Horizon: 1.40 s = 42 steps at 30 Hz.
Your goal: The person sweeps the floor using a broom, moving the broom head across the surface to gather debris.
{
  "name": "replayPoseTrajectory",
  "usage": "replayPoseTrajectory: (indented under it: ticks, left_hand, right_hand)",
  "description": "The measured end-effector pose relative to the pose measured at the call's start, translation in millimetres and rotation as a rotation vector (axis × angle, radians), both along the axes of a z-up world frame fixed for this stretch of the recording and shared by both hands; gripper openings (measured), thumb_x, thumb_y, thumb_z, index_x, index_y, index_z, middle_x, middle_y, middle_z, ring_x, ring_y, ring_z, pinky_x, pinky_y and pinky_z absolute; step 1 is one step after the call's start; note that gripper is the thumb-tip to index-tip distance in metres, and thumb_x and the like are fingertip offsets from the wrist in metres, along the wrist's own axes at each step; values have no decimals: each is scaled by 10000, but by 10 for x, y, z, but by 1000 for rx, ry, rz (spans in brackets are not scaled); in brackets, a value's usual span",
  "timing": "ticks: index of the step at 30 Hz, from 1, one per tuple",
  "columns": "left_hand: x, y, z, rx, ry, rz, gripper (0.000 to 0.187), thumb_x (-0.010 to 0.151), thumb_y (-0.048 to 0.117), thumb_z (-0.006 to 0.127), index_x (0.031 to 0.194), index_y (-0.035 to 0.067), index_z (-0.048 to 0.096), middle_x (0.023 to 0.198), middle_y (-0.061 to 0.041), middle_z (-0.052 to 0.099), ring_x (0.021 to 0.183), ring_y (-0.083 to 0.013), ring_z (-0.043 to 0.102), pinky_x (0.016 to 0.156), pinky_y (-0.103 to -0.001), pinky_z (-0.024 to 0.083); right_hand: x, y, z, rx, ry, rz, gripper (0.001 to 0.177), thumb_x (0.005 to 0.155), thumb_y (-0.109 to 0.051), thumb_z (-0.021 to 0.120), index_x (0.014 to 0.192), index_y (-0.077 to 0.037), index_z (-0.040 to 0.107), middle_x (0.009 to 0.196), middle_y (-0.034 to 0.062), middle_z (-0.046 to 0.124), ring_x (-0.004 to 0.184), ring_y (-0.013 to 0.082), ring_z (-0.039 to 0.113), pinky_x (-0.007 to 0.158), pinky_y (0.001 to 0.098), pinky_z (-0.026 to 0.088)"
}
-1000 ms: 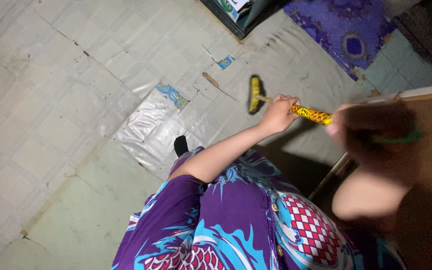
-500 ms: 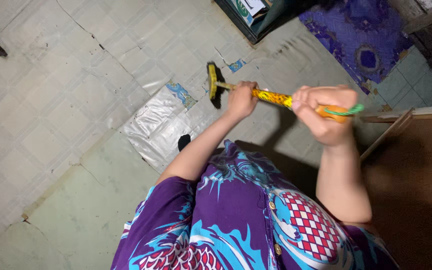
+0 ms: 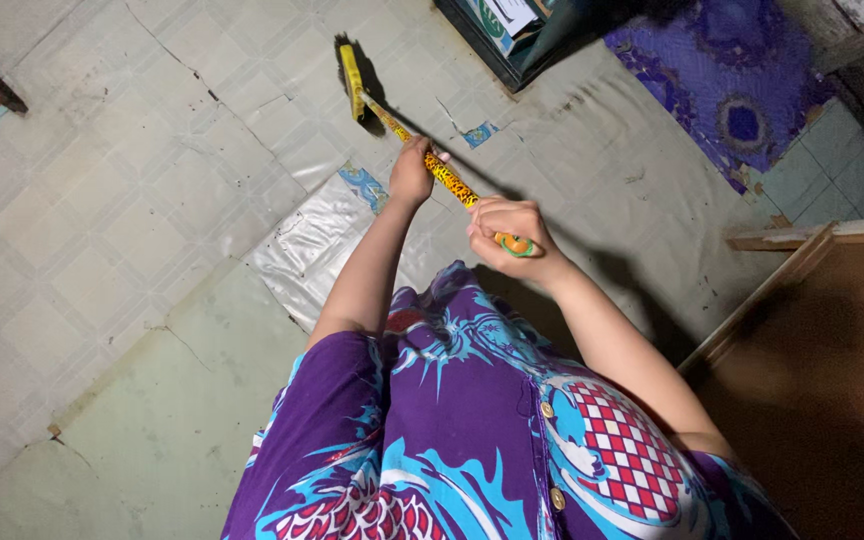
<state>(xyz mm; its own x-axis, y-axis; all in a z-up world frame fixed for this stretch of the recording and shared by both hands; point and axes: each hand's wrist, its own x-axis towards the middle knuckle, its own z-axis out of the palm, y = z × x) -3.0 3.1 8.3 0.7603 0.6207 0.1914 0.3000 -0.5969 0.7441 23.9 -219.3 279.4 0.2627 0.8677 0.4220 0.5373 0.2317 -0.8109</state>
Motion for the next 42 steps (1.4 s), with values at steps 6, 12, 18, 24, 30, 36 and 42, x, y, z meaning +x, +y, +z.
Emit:
replayPoseTrajectory:
  ticks: [6, 12, 18, 24, 30, 36, 42]
  left_hand:
    - [-110, -11, 358, 51, 219, -65, 165, 871, 193, 703, 1003, 96, 685, 1099, -102, 678, 1143, -342, 605, 869, -482, 523]
    - [-126, -48, 410, 58, 396, -299, 259, 847, 313, 747, 1046, 150, 717, 1104, -90, 693, 1172, -343, 603, 900, -482, 546]
    - [-90, -249, 386, -39, 635, -480, 408, 896, 513, 721, 1149, 193, 740, 1115, -157, 723, 1149, -378, 628, 930, -493, 537]
    - [-22, -846, 626, -140, 632, -459, 436, 898, 507, 690, 1217, 212, 726, 1159, -152, 738, 1138, -381, 672, 953, -509, 535]
    - [260, -1535, 981, -189, 481, -586, 423, 826, 452, 746, 1195, 245, 742, 1127, -164, 730, 1148, -387, 638, 941, -497, 527]
    - [505, -1970, 1046, -252, 245, -580, 352, 852, 381, 762, 1111, 143, 752, 1069, -169, 756, 1119, -417, 629, 987, -476, 514]
    - [576, -2048, 1181, -249, -6, -506, 326, 811, 181, 737, 1118, 77, 700, 1073, -171, 701, 1140, -400, 617, 965, -469, 502]
  right_hand:
    - [180, -31, 89, 34, 178, 0, 246, 828, 107, 612, 657, 9, 464, 760, 131, 645, 787, 248, 679, 825, 362, 559]
    - [255, -133, 218, 120, 479, -215, 282, 899, 123, 496, 642, 18, 450, 661, 98, 553, 644, 197, 570, 682, 355, 511]
    - [392, -254, 305, 202, 710, -369, 329, 932, 130, 484, 643, -6, 406, 634, 84, 492, 593, 180, 499, 619, 358, 453]
    - [430, -560, 674, 205, 770, -443, 373, 971, 128, 492, 641, -18, 399, 632, 90, 492, 564, 164, 464, 572, 345, 430]
    - [394, -867, 1255, 134, 566, -426, 444, 977, 178, 485, 596, -5, 349, 583, 80, 452, 504, 143, 447, 518, 312, 385]
    - [310, -982, 1394, 12, 313, -382, 416, 966, 163, 524, 622, -15, 373, 628, 45, 489, 567, 120, 514, 669, 280, 476]
    - [161, -909, 1507, -150, -14, -446, 373, 921, 128, 656, 644, 38, 423, 601, 58, 487, 556, 126, 477, 554, 251, 404]
